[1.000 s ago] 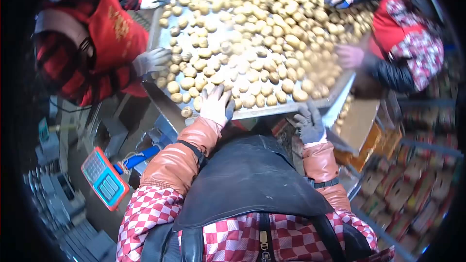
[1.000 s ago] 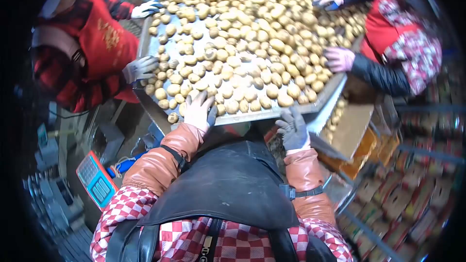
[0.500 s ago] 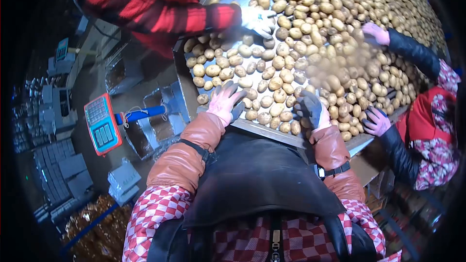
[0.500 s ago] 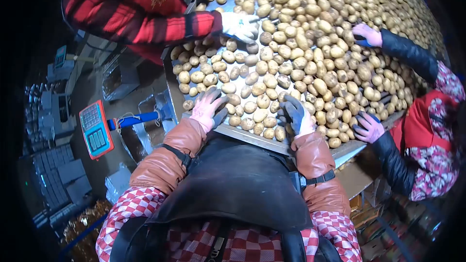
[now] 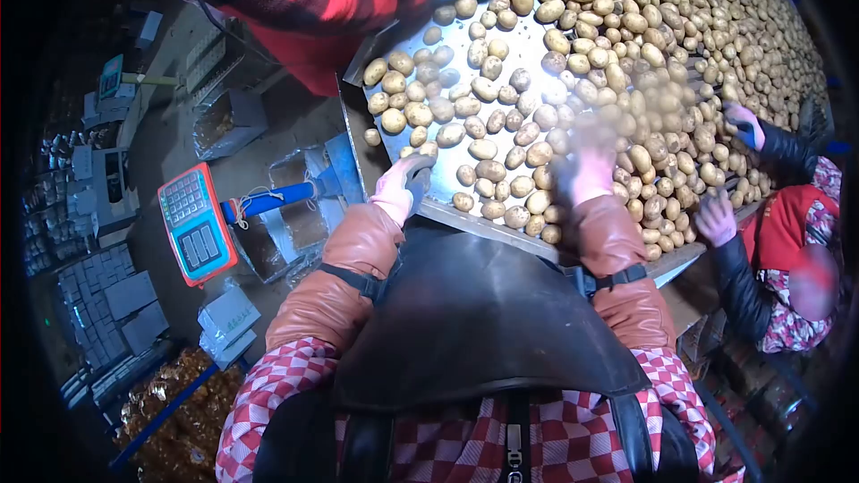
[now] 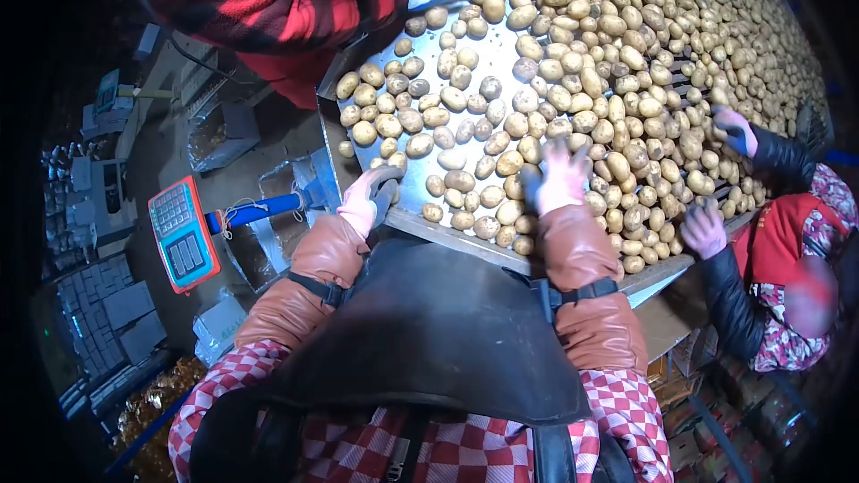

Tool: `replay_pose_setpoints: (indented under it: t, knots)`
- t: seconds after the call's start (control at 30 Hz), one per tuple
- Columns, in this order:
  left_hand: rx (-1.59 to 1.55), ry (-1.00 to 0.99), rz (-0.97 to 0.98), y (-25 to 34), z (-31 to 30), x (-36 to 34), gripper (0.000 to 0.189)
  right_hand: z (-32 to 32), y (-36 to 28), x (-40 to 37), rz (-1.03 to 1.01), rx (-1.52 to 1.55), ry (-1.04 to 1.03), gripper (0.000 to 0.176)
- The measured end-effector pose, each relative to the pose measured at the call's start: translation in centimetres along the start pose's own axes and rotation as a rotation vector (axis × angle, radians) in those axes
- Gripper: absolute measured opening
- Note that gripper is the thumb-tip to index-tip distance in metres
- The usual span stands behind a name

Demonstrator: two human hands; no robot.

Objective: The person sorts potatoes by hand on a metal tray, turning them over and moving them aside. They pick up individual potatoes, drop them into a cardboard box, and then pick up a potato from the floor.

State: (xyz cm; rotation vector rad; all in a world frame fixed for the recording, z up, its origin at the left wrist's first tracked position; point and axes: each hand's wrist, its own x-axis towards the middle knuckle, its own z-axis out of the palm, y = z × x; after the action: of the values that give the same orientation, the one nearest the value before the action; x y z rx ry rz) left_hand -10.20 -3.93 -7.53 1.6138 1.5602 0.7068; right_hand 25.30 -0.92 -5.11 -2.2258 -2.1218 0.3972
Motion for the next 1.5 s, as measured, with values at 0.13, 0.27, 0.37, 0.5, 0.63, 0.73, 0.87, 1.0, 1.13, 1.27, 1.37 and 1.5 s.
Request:
replay_pose_setpoints:
  t: [0.13,0.27,0.37,0.5,0.63,0.73,0.87,1.0,1.13,1.27,1.37,1.5]
  knots:
    - [-0.380,0.226,-0.244,-1.8,-1.0,0.9,0.032,1.6,-2.4,-2.7,-0.112,0.022,-0.099,0.057]
    - [0.383,0.466,-0.407,-6.8,-5.2,2.2,0.037,1.3,-1.1,-2.9,-0.184,0.215,-0.269,0.048]
    - [0.456,0.118,-1.039,-15.8,-5.4,3.7,0.039,1.2,-1.6,-3.2,-0.147,0.232,-0.220,0.043]
    - [0.407,-0.111,-1.037,-30.5,-0.8,1.8,0.036,0.5,-2.5,-3.1,-0.162,0.318,-0.127,0.041]
    - [0.361,0.056,-0.980,-18.3,-3.0,-0.6,0.033,-0.8,-5.3,-2.4,-0.058,0.439,-0.121,0.037]
    - [0.366,0.061,-1.005,-20.0,-3.1,-3.2,0.033,-1.6,-8.4,-0.8,-0.064,0.569,-0.186,0.035]
    - [0.368,0.030,-1.070,-19.9,-4.2,-3.5,0.033,-1.6,-12.9,2.0,-0.459,0.356,-0.147,0.042]
    - [0.459,-0.092,-1.012,-19.4,-6.1,-4.3,0.034,2.4,-16.5,3.6,-0.647,0.019,-0.088,0.037]
    - [0.479,-0.056,-0.989,-20.2,-7.0,-4.0,0.036,3.4,-18.4,4.1,-0.533,-0.140,-0.156,0.038]
    - [0.616,-0.141,-0.922,-19.9,-6.6,-3.4,0.039,3.4,-17.3,6.2,-0.438,0.003,-0.255,0.044]
    - [0.839,-0.411,-0.952,-19.2,-7.4,-1.4,0.044,3.5,-15.1,5.9,-0.280,0.551,-0.401,0.051]
    - [0.598,0.206,-0.484,-11.9,-7.5,2.5,0.048,1.0,-8.6,1.6,0.264,2.151,-0.688,0.069]
